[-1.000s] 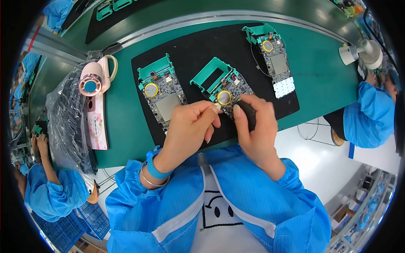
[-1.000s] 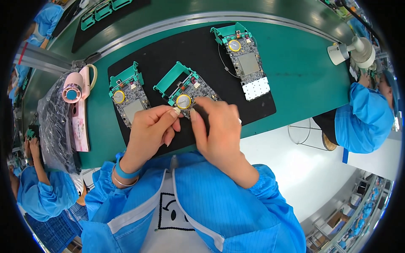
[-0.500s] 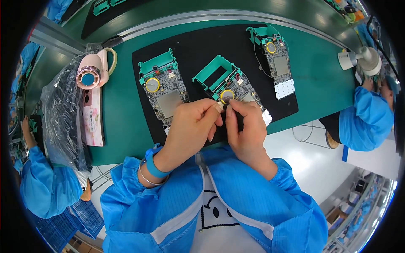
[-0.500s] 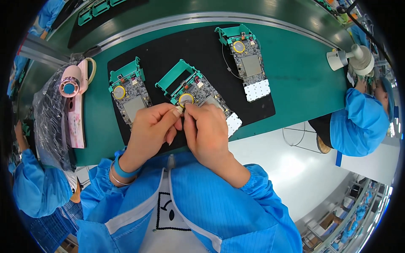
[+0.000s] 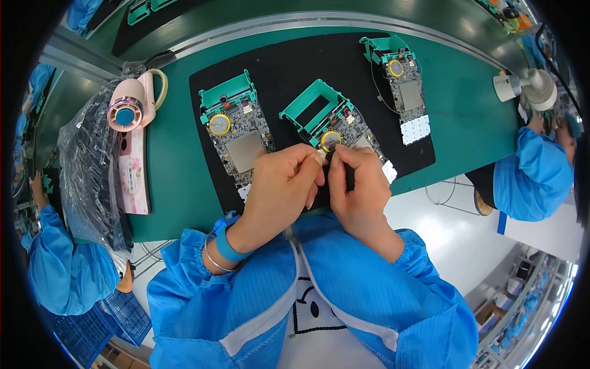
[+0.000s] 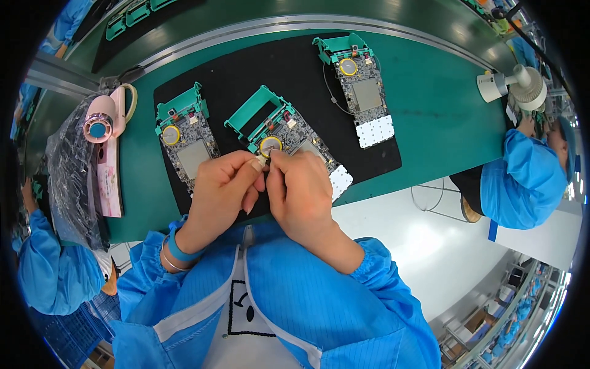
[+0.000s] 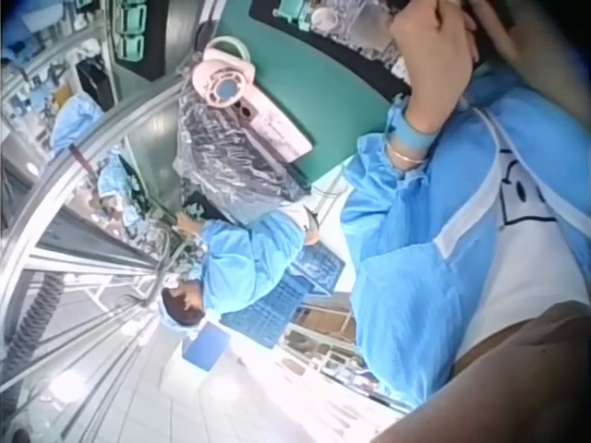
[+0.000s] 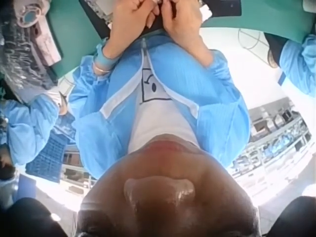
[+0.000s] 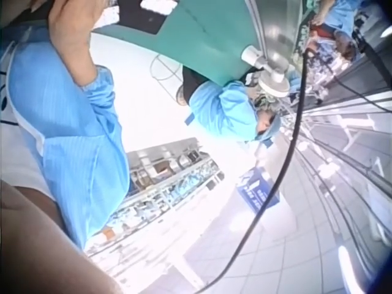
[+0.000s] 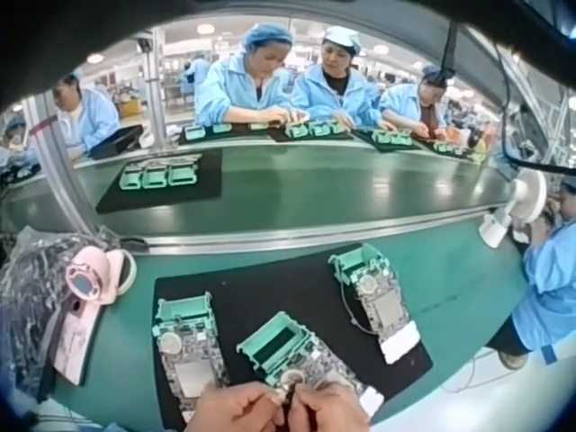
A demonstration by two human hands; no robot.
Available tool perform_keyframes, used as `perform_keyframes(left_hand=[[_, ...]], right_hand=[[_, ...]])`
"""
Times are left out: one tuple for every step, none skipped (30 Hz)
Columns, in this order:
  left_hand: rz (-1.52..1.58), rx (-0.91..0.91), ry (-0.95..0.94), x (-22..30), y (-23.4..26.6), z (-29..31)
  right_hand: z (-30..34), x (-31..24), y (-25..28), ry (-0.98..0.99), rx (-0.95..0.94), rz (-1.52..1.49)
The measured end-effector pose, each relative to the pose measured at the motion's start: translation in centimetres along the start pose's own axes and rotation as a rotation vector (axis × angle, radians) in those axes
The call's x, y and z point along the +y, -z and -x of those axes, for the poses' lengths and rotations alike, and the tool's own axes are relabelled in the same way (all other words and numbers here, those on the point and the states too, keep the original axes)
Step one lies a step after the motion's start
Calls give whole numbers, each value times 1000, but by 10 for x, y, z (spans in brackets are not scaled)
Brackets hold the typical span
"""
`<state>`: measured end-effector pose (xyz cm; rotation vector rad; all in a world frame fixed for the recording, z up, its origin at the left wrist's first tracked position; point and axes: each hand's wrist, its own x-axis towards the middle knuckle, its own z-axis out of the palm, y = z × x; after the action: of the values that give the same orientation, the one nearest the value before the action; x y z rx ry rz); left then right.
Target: The person assembles electronic circuit boards by connecting components and tucking wires into plastic housings on an assembly line. This is done using tweezers for precision.
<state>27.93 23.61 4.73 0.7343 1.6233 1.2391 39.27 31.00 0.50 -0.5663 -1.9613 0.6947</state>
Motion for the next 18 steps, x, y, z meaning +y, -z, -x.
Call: perform_keyframes(left_hand=[[1,-3,0,0,0,-1],[11,14,-5,-1,0,-2],[19,33,-11,0,0,-2],[18,33,-14,0,0,-2],[15,28,-12,0,0,-1],[11,23,-9,0,0,0],[9,22,-13,0,0,0],[-15,22,-14,1,0,-1],[-42,20,-16,2,1,-2],[-47,15,-22,1,0,-1],[-31,16,-12,0,-1,0],[-14,21,-2,-1,-2,0],[-19,20,-6,0,-2,0],[-22,22,12,2,-1,-1],[-26,21,33,2,-2,1],[-31,15,35,1,-2,1],[-1,8,23,-1,-3,2],[30,1,11,-2,-4,2]], right_hand=[[0,1,0,31,5,28],[0,0,1,31,6,31],[-1,-1,2,10,-11,14],[-2,-1,2,-11,-28,-4],[-2,-1,2,-9,-25,-3],[0,0,3,6,-31,31],[0,0,4,21,-36,64],[-1,0,6,23,-31,65],[-4,0,8,25,-74,37],[-6,0,11,27,-115,9],[-4,1,17,28,-106,11],[1,3,26,46,-103,99],[5,3,32,63,-101,187],[7,0,35,-18,-70,226],[8,-2,38,-48,-57,268],[11,1,38,-39,-61,263],[14,4,38,-31,-65,259],[16,6,37,-37,-60,260]])
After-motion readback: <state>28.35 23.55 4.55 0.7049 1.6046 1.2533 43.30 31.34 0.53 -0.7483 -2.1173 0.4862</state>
